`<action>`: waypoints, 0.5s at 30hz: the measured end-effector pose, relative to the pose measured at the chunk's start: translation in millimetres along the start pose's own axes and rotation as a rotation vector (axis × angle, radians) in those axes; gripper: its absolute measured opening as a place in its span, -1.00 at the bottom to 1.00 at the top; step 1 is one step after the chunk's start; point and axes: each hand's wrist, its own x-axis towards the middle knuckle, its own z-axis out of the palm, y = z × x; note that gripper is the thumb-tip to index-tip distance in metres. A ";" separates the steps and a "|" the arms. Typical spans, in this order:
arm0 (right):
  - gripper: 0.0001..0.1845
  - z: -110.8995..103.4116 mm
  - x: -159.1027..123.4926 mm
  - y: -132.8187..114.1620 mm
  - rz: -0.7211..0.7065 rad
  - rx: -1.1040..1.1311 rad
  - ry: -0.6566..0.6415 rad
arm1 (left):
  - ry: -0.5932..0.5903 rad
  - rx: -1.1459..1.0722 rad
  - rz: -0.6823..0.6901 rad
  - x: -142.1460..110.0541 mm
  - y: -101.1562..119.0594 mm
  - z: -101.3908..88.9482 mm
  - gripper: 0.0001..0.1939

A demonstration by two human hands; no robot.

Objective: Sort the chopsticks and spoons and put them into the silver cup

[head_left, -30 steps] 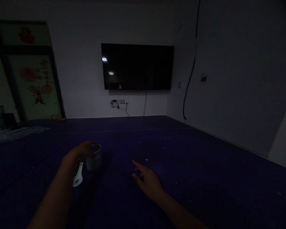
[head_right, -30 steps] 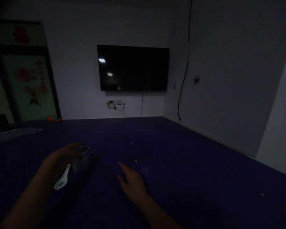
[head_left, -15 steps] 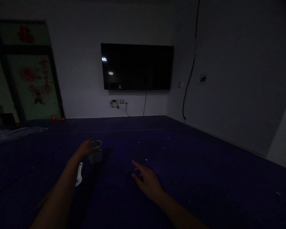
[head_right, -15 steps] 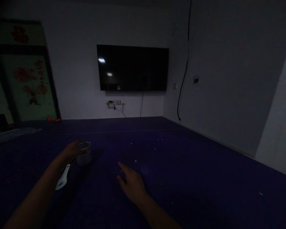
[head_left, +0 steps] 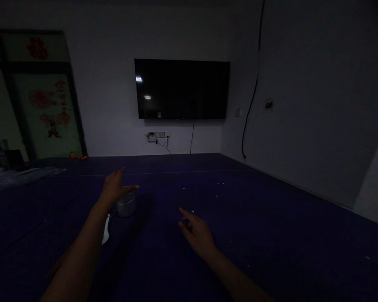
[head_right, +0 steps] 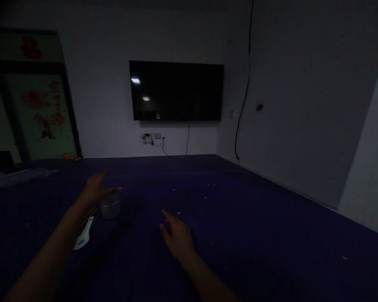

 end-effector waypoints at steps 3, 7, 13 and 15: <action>-0.62 -8.6 5.1 5.5 0.043 -0.075 0.113 | 0.225 -0.084 0.171 -16.9 52.6 -0.2 -0.42; -0.48 -22.7 8.1 10.7 0.128 -0.255 0.151 | 0.174 -0.279 0.318 -76.0 115.3 31.7 -0.72; -0.43 -30.8 7.5 7.8 0.165 -0.429 0.076 | -0.130 -0.320 0.309 -158.1 124.6 87.1 -0.70; -0.47 -28.9 6.6 4.0 0.149 -0.476 0.024 | -0.168 -0.372 0.219 -164.6 116.7 94.4 -0.68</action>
